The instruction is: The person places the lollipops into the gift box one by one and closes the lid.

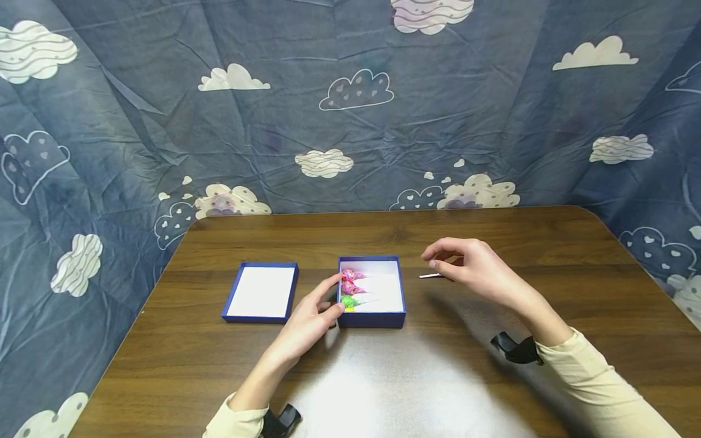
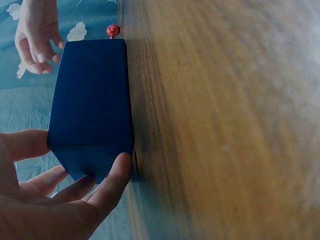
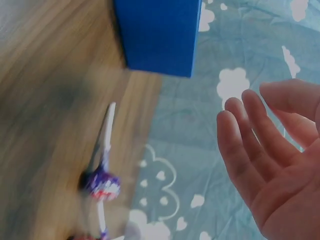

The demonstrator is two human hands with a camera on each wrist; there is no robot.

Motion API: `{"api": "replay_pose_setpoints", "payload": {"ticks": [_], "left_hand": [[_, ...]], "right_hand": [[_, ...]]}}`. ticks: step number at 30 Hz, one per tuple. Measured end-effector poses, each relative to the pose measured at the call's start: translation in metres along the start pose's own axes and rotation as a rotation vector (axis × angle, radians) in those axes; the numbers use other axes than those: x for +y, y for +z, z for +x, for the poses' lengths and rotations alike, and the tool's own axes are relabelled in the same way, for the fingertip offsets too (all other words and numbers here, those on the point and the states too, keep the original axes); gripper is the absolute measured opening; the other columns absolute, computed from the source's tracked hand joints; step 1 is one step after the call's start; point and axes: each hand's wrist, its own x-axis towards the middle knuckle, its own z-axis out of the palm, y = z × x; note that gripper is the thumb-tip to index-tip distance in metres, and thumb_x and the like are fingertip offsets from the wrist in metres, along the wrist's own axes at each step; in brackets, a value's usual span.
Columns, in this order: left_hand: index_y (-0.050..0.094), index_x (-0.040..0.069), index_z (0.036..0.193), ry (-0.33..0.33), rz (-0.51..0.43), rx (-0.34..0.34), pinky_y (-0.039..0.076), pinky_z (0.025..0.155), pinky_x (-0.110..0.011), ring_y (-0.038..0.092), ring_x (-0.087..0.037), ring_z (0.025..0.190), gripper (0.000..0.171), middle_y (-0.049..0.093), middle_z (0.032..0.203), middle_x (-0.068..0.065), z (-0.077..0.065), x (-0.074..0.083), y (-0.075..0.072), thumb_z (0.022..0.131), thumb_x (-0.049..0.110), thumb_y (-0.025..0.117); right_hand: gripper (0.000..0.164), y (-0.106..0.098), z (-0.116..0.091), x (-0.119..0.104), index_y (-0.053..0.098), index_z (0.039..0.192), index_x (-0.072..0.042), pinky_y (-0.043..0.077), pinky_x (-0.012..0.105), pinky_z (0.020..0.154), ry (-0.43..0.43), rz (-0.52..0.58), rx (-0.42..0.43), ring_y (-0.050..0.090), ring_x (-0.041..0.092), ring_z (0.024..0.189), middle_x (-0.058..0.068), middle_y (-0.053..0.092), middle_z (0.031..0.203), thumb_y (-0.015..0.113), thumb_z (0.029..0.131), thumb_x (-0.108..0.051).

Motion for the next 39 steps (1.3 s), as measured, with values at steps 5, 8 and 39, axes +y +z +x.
{"api": "replay_pose_setpoints", "payload": {"ticks": [5,8,39], "left_hand": [[0.036,0.026,0.144,-0.002,-0.001,-0.004,0.050,0.078,-0.043,0.058,-0.022,0.088,0.059,0.059,0.111,-0.019,0.000,0.000,0.001,0.090,0.014,0.056],[0.037,0.027,0.143,-0.006,-0.001,0.001,0.050,0.078,-0.043,0.058,-0.022,0.088,0.058,0.059,0.111,-0.019,0.001,0.000,0.001,0.090,0.013,0.056],[0.035,0.031,0.143,-0.030,0.044,0.001,0.034,0.048,-0.023,0.044,-0.014,0.061,0.059,0.059,0.092,-0.010,0.000,0.001,0.000,0.091,0.017,0.057]], "right_hand": [[0.014,-0.005,-0.009,0.014,0.068,0.097,-0.019,0.050,0.026,0.062,0.036,-0.046,0.016,0.063,0.015,0.071,-0.001,0.067,0.090,0.065,0.086,-0.009],[0.015,-0.006,-0.014,0.024,0.068,0.096,-0.017,0.047,0.024,0.061,0.029,-0.099,0.032,0.060,0.012,0.069,0.001,0.067,0.086,0.066,0.085,-0.007],[0.032,0.006,-0.012,0.089,0.072,0.095,-0.013,0.044,0.029,0.076,-0.026,-0.050,-0.228,0.056,0.022,0.102,0.003,0.064,0.108,0.060,0.079,0.011]]}}
